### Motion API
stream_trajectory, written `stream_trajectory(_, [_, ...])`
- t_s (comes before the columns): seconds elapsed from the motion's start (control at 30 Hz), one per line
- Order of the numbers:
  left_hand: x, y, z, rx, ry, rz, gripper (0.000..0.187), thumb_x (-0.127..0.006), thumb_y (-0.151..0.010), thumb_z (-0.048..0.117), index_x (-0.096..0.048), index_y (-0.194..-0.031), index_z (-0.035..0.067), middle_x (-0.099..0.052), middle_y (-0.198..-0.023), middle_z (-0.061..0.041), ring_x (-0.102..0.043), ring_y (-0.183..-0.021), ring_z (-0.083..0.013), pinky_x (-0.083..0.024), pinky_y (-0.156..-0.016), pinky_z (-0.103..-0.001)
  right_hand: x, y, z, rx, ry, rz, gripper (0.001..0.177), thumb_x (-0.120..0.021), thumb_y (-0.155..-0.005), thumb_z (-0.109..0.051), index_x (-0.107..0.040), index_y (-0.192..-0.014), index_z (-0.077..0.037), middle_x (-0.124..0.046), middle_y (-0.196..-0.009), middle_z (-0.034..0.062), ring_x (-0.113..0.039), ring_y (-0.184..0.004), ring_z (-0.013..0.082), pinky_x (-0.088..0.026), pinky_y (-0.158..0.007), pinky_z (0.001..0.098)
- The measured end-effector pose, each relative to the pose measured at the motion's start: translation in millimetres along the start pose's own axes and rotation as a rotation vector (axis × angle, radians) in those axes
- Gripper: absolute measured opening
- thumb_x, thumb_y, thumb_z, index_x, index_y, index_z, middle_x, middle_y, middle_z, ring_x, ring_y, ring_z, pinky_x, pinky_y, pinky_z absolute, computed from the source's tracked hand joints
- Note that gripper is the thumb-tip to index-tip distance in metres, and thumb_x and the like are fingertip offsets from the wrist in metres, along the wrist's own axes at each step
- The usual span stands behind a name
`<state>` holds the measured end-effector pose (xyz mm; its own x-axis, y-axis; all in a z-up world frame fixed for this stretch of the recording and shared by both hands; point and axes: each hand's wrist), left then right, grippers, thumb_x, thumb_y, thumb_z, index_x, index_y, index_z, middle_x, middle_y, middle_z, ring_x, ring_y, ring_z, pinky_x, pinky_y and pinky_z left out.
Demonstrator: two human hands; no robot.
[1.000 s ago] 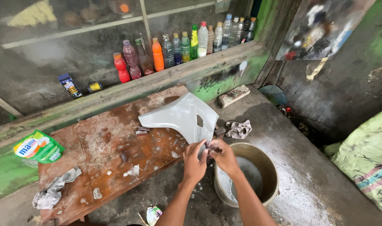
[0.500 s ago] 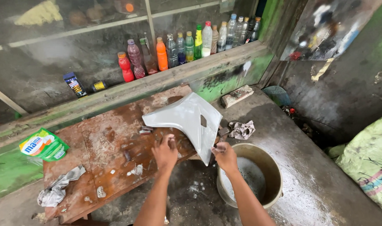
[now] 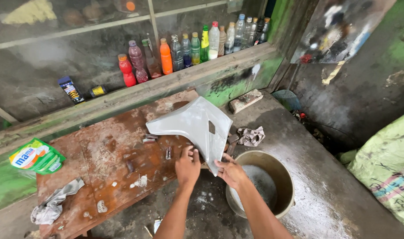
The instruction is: The person scrubs a white plastic part on a wooden table using a small abrasive tool. They then rinse the part in a bucket of water and place it on the floor.
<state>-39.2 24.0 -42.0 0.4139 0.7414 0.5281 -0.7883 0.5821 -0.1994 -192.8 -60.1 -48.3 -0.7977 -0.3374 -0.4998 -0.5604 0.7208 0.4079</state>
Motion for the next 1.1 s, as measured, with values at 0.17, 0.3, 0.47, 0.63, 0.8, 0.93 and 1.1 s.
stream_trajectory(0.17, [-14.6,14.6,25.1,-0.062,0.209,-0.012,0.053,-0.073,-0.086,0.035,-0.061,-0.131,0.009,-0.073,-0.105,-0.02,-0.073,-0.091,-0.037,-0.058,-0.081,-0.047,-1.9,20.0,-17.5,0.065,-0.008,0.005,0.044,-0.071,-0.09,-0.001,-0.063,-0.13,-0.016,-0.071,-0.107,0.0113,-0.075,-0.09,0.0265,-0.062,-0.083,0.0412])
stream_trajectory(0.3, [-23.9,16.7,54.4,0.018,0.411,-0.308,0.063,-0.071,-0.092,0.036,-0.051,-0.144,0.005,-0.071,-0.119,-0.022,-0.072,-0.109,-0.0332,-0.06,-0.091,-0.046,9.8,42.3,-48.0,0.136,0.008,0.002,0.051,-0.071,-0.088,0.0,-0.061,-0.134,-0.017,-0.072,-0.1,0.0083,-0.071,-0.075,0.0173,-0.059,-0.068,0.0285])
stream_trajectory(0.47, [-85.1,33.0,72.1,-0.04,0.516,-0.406,0.064,-0.069,-0.093,0.029,-0.046,-0.145,0.002,-0.068,-0.118,-0.026,-0.071,-0.106,-0.0376,-0.061,-0.086,-0.044,46.0,71.3,-84.6,0.152,-0.02,0.074,0.049,-0.069,-0.088,0.004,-0.061,-0.131,-0.018,-0.071,-0.094,0.0073,-0.067,-0.068,0.0158,-0.057,-0.066,0.0297])
stream_trajectory(0.63, [-158.3,76.1,84.2,-0.042,0.492,-0.452,0.069,-0.075,-0.085,0.028,-0.05,-0.145,0.004,-0.069,-0.12,-0.025,-0.072,-0.105,-0.0336,-0.062,-0.085,-0.044,122.8,69.6,-75.7,0.178,-0.055,0.195,0.045,-0.07,-0.091,0.0,-0.059,-0.133,-0.014,-0.071,-0.102,0.0135,-0.073,-0.081,0.0242,-0.06,-0.076,0.0387])
stream_trajectory(0.8, [-212.9,105.6,80.9,-0.172,0.418,-0.49,0.064,-0.072,-0.082,0.02,-0.056,-0.142,0.007,-0.072,-0.115,-0.02,-0.072,-0.103,-0.0343,-0.061,-0.084,-0.042,169.7,68.1,-43.7,0.195,-0.161,0.329,0.038,-0.068,-0.093,-0.001,-0.057,-0.125,-0.018,-0.066,-0.099,0.0076,-0.066,-0.079,0.0181,-0.056,-0.078,0.0327])
stream_trajectory(0.93, [-269.1,105.6,29.5,-0.213,0.384,-0.537,0.062,-0.071,-0.082,0.018,-0.057,-0.143,0.007,-0.071,-0.113,-0.022,-0.07,-0.107,-0.037,-0.061,-0.085,-0.044,183.2,47.7,-18.2,0.17,-0.22,0.411,0.037,-0.065,-0.094,0.0,-0.055,-0.125,-0.018,-0.063,-0.101,0.0086,-0.063,-0.08,0.0209,-0.054,-0.078,0.0338])
stream_trajectory(1.1, [-295.1,96.4,-16.8,-0.241,0.326,-0.506,0.058,-0.07,-0.084,0.014,-0.058,-0.139,0.002,-0.069,-0.115,-0.023,-0.068,-0.111,-0.0377,-0.057,-0.092,-0.045,196.4,0.8,21.3,0.165,-0.247,0.498,0.041,-0.058,-0.098,0.004,-0.05,-0.131,-0.018,-0.055,-0.103,0.0111,-0.064,-0.09,0.0239,-0.054,-0.086,0.037])
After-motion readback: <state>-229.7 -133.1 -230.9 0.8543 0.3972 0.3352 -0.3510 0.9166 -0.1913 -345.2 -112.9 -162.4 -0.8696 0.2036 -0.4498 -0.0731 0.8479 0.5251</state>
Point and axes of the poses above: each hand's wrist, its own y-axis away from the middle knuckle, its own x-axis out of the back of the hand, z = x × y
